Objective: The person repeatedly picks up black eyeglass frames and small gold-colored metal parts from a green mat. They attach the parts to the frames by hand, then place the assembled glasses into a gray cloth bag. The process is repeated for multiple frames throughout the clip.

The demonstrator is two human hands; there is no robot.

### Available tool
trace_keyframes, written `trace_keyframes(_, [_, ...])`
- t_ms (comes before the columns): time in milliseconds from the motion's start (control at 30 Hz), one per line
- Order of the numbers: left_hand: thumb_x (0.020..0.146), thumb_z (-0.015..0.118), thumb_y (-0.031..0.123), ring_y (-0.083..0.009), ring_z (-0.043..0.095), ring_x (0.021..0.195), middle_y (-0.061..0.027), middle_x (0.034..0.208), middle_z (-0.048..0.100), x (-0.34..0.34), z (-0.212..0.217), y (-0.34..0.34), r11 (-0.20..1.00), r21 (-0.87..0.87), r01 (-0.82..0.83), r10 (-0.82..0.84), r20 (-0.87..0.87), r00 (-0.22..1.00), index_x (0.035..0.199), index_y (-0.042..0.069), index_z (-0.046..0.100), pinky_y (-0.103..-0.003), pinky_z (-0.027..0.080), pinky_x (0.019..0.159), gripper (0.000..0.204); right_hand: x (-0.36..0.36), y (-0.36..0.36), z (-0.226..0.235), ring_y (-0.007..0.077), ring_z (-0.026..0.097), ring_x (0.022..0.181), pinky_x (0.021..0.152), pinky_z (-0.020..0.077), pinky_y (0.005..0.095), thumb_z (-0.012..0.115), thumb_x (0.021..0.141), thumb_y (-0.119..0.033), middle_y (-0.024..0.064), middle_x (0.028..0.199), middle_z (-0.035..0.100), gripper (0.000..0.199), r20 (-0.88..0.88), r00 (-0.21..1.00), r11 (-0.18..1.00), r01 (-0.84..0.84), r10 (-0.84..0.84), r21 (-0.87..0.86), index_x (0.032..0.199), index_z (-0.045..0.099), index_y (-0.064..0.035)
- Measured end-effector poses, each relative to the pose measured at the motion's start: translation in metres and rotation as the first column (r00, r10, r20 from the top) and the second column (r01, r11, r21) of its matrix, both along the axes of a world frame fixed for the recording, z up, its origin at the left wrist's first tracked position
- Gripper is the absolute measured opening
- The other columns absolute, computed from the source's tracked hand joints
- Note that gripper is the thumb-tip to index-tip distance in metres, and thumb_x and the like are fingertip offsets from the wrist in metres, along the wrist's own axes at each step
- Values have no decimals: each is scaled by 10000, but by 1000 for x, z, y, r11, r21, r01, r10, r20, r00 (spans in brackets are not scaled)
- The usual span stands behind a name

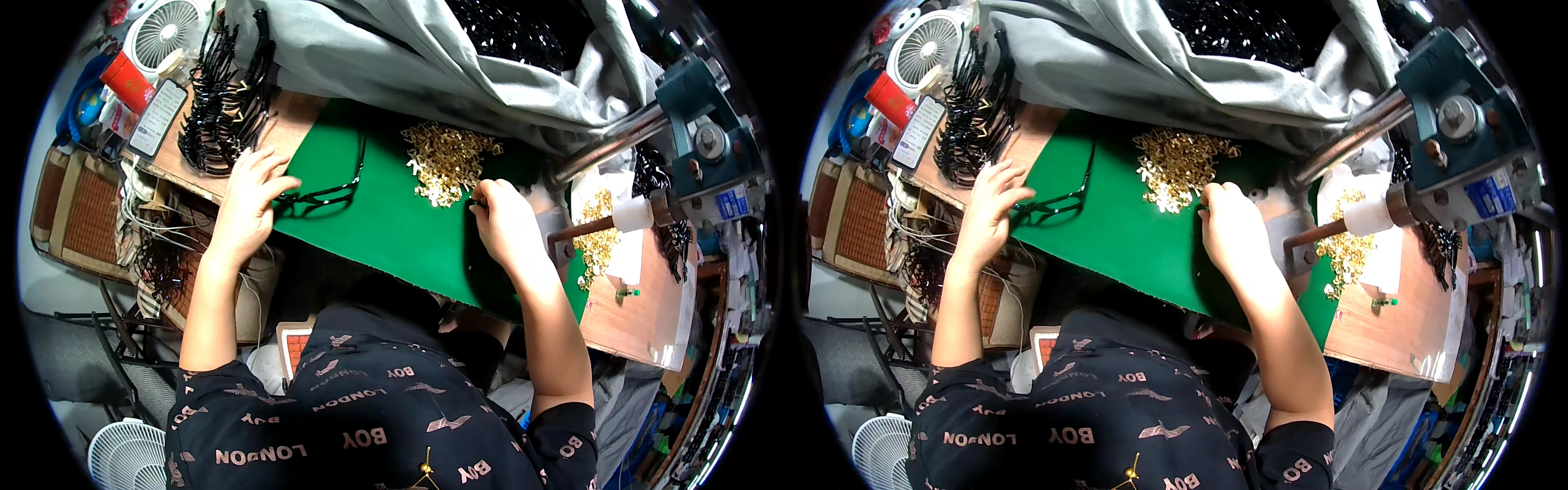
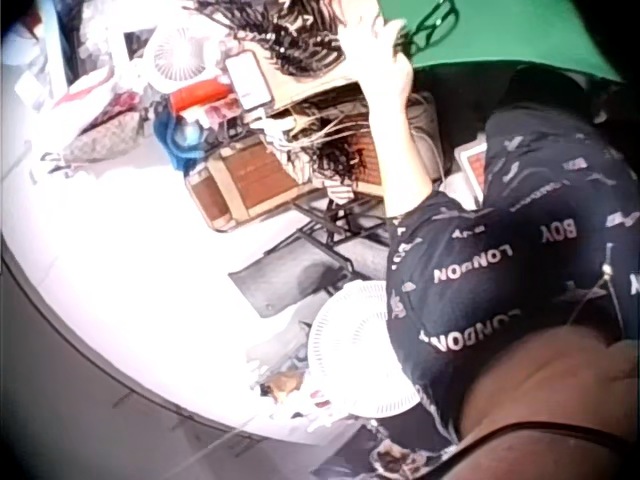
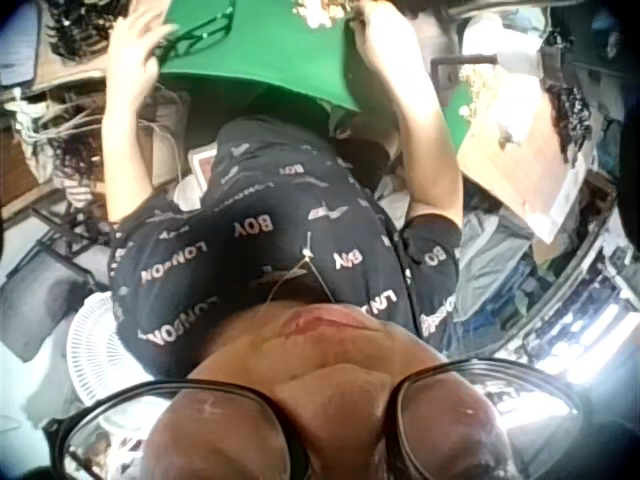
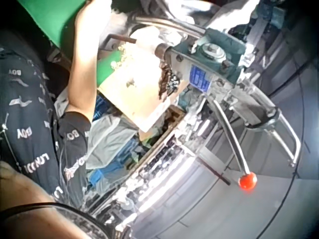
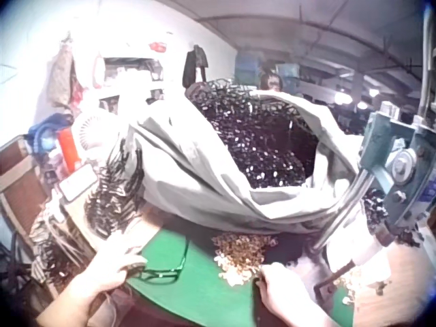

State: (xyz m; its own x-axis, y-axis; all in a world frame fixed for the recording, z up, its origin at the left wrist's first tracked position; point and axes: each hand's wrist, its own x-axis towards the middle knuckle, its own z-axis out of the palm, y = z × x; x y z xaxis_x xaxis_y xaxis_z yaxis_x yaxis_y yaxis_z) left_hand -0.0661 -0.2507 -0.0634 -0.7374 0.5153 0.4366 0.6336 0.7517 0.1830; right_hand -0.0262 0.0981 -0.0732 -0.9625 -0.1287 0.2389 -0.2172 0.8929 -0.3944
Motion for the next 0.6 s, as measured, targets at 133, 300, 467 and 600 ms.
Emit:
trace_keyframes(133, [649, 588, 60, -363, 420, 1198, -223, 1238, 477, 19, 35, 33, 998, 5, 67, -68, 72, 995, 1222, -39, 462, -431, 315, 1035, 595, -20, 8, -11, 379, 557, 787, 696, 460, 435, 605, 763, -72, 193, 808, 550, 108, 71, 997, 996, -6, 0, 90, 820, 531, -16])
trace_keyframes(300, [780, 638, 253, -264, 608, 735, -105, 744, 602, 5, 8, 101, 989, -73, -125, 136, 168, 976, 911, 35, 515, -365, 490, 628, 283, -11, 0, 2, 370, 567, 715, 646, 468, 428, 611, 731, -57, 185, 761, 553, 88, 72, 996, 987, -66, 56, 145, 756, 543, -7])
trace_keyframes(467, [811, 610, 219, -278, 614, 609, -113, 658, 607, 13, -2, 97, 982, 34, -187, 167, 308, 937, 1116, -8, 477, -367, 492, 558, 403, 19, -10, 25, 233, 570, 621, 604, 472, 315, 615, 744, -32, 123, 709, 559, 84, 162, 987, 993, 15, 3, -115, 761, 540, 2])
trace_keyframes(600, [822, 620, 278, -297, 621, 607, -126, 672, 621, 27, 2, 96, 947, 52, -316, 267, 415, 870, 1183, -34, 455, -375, 495, 551, 504, 33, -13, 21, 63, 537, 616, 568, 444, 216, 606, 806, -32, 16, 705, 552, 81, 333, 943, 857, 152, 25, -493, 778, 535, -4])
